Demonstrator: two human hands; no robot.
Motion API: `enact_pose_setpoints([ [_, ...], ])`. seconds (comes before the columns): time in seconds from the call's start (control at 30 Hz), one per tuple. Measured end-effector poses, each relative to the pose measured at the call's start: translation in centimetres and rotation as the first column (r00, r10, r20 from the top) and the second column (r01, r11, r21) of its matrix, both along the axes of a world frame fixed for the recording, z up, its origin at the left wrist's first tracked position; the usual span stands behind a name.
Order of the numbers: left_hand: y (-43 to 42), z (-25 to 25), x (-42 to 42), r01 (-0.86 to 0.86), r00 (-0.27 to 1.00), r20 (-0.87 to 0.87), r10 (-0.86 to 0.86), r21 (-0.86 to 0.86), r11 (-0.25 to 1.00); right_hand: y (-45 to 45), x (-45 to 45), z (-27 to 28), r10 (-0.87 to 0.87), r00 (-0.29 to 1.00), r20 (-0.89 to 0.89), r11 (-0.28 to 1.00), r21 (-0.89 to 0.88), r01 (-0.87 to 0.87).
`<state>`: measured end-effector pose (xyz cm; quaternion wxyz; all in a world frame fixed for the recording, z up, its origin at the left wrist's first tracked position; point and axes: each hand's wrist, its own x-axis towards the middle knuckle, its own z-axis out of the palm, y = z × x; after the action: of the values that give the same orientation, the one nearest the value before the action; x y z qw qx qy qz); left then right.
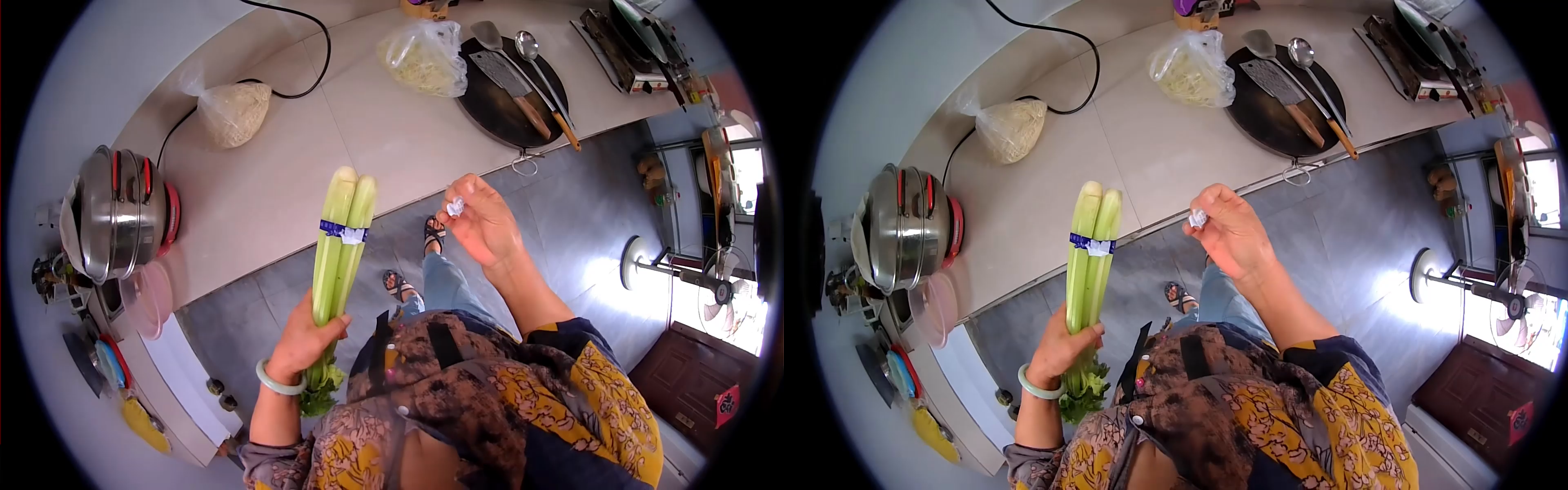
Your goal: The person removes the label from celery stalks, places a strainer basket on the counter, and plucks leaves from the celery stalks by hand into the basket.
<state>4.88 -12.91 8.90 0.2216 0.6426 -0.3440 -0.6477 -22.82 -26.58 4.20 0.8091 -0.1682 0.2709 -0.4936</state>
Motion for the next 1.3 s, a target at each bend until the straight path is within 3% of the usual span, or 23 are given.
enact_pose_setpoints([
  [0.43,-0.4,-0.3,-1.0,-0.048,0.999,0.005,0.048,-0.006,0.999,-0.9,-0.1,-0.3,0.05,0.996,-0.072,0.999,0.006,-0.049],
  [0.73,0.3,-0.4,-1.0,-0.076,0.997,0.013,0.076,-0.003,0.997,-0.2,-0.4,-1.4,0.052,0.999,-0.008,0.998,0.038,-0.051],
  [0.93,0.7,-0.9,-1.0,-0.093,0.996,-0.001,0.093,-0.01,0.996,-0.4,-1.0,-2.4,-0.007,1.0,-0.027,0.998,0.061,0.009],
  [1.03,1.4,-1.5,-0.5,-0.11,0.994,-0.019,0.11,-0.012,0.994,-0.9,-1.2,-4.2,-0.082,0.996,-0.016,0.997,0.009,0.083],
  [1.13,1.8,-1.1,-0.1,-0.13,0.991,-0.026,0.129,-0.013,0.991,-1.3,-1.1,-5.3,-0.18,0.98,-0.08,0.981,0.063,0.186],
  [1.23,2.3,-1.1,0.2,-0.158,0.987,-0.026,0.157,-0.022,0.987,-1.3,-1.0,-5.4,-0.141,0.99,0.015,0.988,0.069,0.14],
  [1.3,2.8,-1.1,0.5,-0.187,0.982,-0.03,0.186,-0.027,0.982,-1.1,-0.8,-4.7,-0.115,0.993,-0.02,0.99,0.085,0.117],
])
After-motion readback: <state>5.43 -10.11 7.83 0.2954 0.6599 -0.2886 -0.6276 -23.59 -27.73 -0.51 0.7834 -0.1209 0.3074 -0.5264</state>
